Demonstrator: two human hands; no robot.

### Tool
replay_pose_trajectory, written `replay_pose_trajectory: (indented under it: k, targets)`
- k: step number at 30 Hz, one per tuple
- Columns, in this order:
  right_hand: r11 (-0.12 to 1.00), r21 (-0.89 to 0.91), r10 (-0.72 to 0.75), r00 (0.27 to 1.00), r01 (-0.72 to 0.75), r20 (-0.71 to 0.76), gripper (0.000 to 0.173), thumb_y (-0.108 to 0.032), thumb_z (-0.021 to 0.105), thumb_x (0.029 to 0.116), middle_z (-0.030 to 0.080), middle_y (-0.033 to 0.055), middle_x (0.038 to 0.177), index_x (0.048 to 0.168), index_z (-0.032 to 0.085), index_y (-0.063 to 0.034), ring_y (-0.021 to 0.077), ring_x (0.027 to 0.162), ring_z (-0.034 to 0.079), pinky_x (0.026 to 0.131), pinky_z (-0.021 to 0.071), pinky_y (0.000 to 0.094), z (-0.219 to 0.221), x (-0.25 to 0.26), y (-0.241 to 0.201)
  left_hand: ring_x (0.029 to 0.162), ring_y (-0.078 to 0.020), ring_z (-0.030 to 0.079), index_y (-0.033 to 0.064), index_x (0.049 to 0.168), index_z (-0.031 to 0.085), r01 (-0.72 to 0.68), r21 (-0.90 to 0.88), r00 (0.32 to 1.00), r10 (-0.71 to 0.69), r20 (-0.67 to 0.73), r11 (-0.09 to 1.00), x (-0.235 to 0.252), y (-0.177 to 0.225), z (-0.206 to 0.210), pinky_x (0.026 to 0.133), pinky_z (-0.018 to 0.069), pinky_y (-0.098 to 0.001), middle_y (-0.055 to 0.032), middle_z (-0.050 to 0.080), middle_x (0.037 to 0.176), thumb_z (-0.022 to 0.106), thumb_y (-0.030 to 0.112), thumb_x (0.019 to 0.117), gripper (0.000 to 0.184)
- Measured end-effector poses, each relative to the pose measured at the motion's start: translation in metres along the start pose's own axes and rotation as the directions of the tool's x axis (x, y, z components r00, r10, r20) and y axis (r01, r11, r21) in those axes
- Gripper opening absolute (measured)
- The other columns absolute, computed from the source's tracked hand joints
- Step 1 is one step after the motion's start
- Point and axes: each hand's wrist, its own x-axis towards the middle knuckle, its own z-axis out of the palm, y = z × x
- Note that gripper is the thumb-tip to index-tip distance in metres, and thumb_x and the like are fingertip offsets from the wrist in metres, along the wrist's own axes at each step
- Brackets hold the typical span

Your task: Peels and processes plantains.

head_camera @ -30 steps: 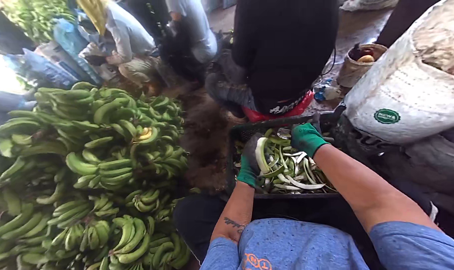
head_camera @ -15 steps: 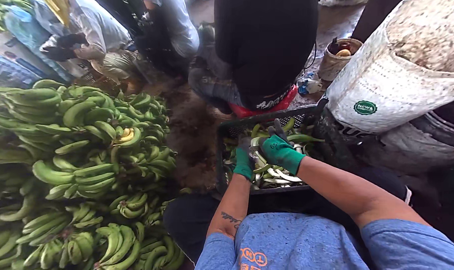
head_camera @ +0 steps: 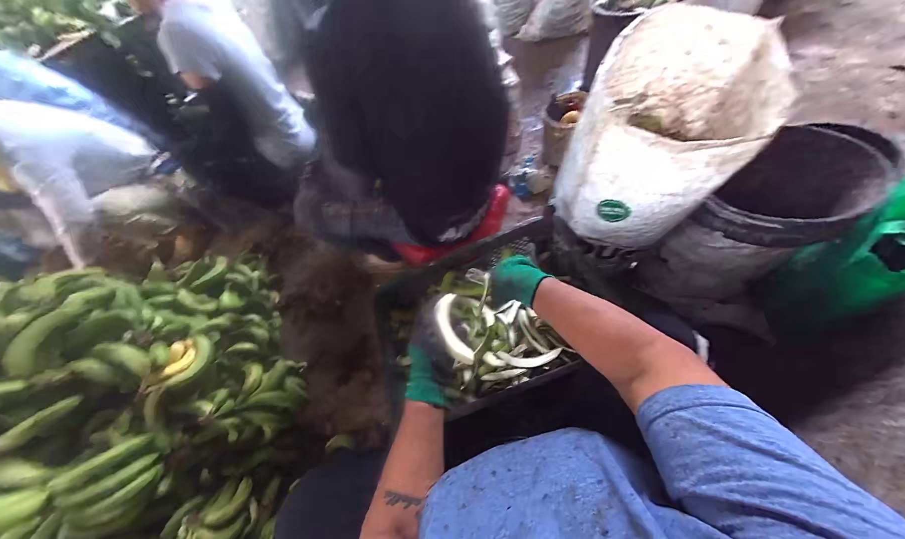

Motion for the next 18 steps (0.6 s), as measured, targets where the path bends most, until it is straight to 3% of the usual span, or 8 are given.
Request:
replay_pose_trajectory:
  k: [2, 8, 10, 14, 15, 16, 17, 18]
  targets:
    - [0.998, 0.028, 0.048, 0.999, -0.048, 0.009, 0.038, -0.029, 0.069, 0.0961, 0.069, 0.0273, 0.116, 0.105, 0.071, 0.0077, 0.0433, 0.116, 0.064, 0.096, 0.0489, 0.0640, -0.016, -0.019, 0.019, 0.064, -0.0173, 0.063, 0.0094, 0.130, 0.058, 0.150, -0.320, 0.989, -0.143, 0.046, 0.935, 0.004, 0.024, 0.025, 0.055, 0.0557, -0.0331, -0.0093, 0.067, 0.090, 0.032, 0.027, 0.1119, 0.037]
    - [0.934, 0.323, 0.166, 0.986, -0.153, -0.013, 0.041, -0.033, 0.072, 0.0928, 0.068, 0.0274, 0.120, 0.108, 0.071, 0.0050, 0.0447, 0.117, 0.063, 0.094, 0.0484, 0.0661, -0.028, -0.045, 0.080, 0.072, -0.0173, 0.065, 0.0075, 0.110, 0.061, 0.229, -0.486, 0.782, 0.138, 0.607, 0.844, 0.070, 0.132, 0.137, 0.061, 0.0574, -0.0301, -0.0089, 0.066, 0.092, 0.043, 0.024, 0.1021, 0.025]
    - [0.932, 0.337, 0.149, 0.989, -0.136, -0.014, 0.040, -0.035, 0.071, 0.0935, 0.068, 0.0258, 0.119, 0.110, 0.071, 0.0019, 0.0439, 0.116, 0.064, 0.092, 0.0494, 0.0660, -0.030, -0.046, 0.081, 0.074, -0.0168, 0.066, 0.0084, 0.107, 0.060, 0.091, -0.492, 0.684, 0.305, 0.662, 0.866, 0.101, 0.173, 0.184, 0.064, 0.0583, -0.0314, -0.0076, 0.066, 0.089, 0.052, 0.023, 0.0961, 0.019]
    - [0.904, 0.427, 0.059, 0.996, -0.026, -0.064, 0.037, -0.033, 0.070, 0.0953, 0.070, 0.0240, 0.117, 0.113, 0.072, 0.0000, 0.0425, 0.114, 0.065, 0.093, 0.0500, 0.0659, -0.031, -0.058, 0.078, 0.064, -0.0149, 0.061, 0.0025, 0.088, 0.055, -0.403, -0.520, 0.714, 0.614, 0.337, 0.753, 0.076, 0.259, 0.284, 0.062, 0.0579, -0.0319, -0.0061, 0.060, 0.071, 0.030, 0.000, 0.1021, 0.029]
    - [0.892, 0.452, 0.021, 0.996, 0.019, -0.083, 0.033, -0.029, 0.070, 0.0960, 0.070, 0.0222, 0.117, 0.113, 0.072, -0.0006, 0.0403, 0.114, 0.065, 0.094, 0.0503, 0.0639, -0.029, -0.061, 0.076, 0.060, -0.0135, 0.061, 0.0027, 0.084, 0.054, -0.564, -0.516, 0.626, 0.741, 0.243, 0.645, 0.073, 0.265, 0.303, 0.059, 0.0571, -0.0308, -0.0045, 0.059, 0.067, 0.032, -0.004, 0.1003, 0.028]
    - [0.870, 0.487, -0.032, 0.995, 0.072, -0.089, 0.032, -0.026, 0.067, 0.0988, 0.069, 0.0207, 0.122, 0.117, 0.071, -0.0009, 0.0379, 0.119, 0.064, 0.099, 0.0488, 0.0610, -0.027, -0.064, 0.074, 0.065, -0.0107, 0.061, 0.0012, 0.090, 0.056, -0.720, -0.538, 0.407, 0.895, 0.184, 0.438, 0.089, 0.260, 0.319, 0.061, 0.0560, -0.0289, -0.0028, 0.060, 0.073, 0.038, -0.007, 0.0983, 0.022]
    - [0.837, 0.526, -0.095, 0.986, 0.154, -0.138, 0.031, -0.024, 0.066, 0.0996, 0.069, 0.0199, 0.124, 0.120, 0.070, -0.0001, 0.0357, 0.120, 0.063, 0.101, 0.0478, 0.0575, -0.016, -0.056, 0.074, 0.075, -0.0107, 0.062, -0.0046, 0.099, 0.056, -0.829, -0.549, 0.044, 0.991, 0.127, 0.108, 0.124, 0.252, 0.340, 0.066, 0.0559, -0.0279, -0.0049, 0.061, 0.084, 0.043, -0.006, 0.0984, 0.013]
    - [0.780, 0.550, -0.164, 0.946, 0.298, -0.280, 0.032, -0.024, 0.069, 0.0969, 0.070, 0.0205, 0.120, 0.117, 0.070, 0.0005, 0.0347, 0.113, 0.066, 0.097, 0.0508, 0.0553, 0.008, -0.037, 0.078, 0.076, -0.0111, 0.061, -0.0085, 0.099, 0.056, -0.883, -0.461, -0.139, 0.987, 0.075, -0.089, 0.139, 0.250, 0.365, 0.065, 0.0547, -0.0264, -0.0071, 0.060, 0.085, 0.049, -0.005, 0.0965, 0.008]
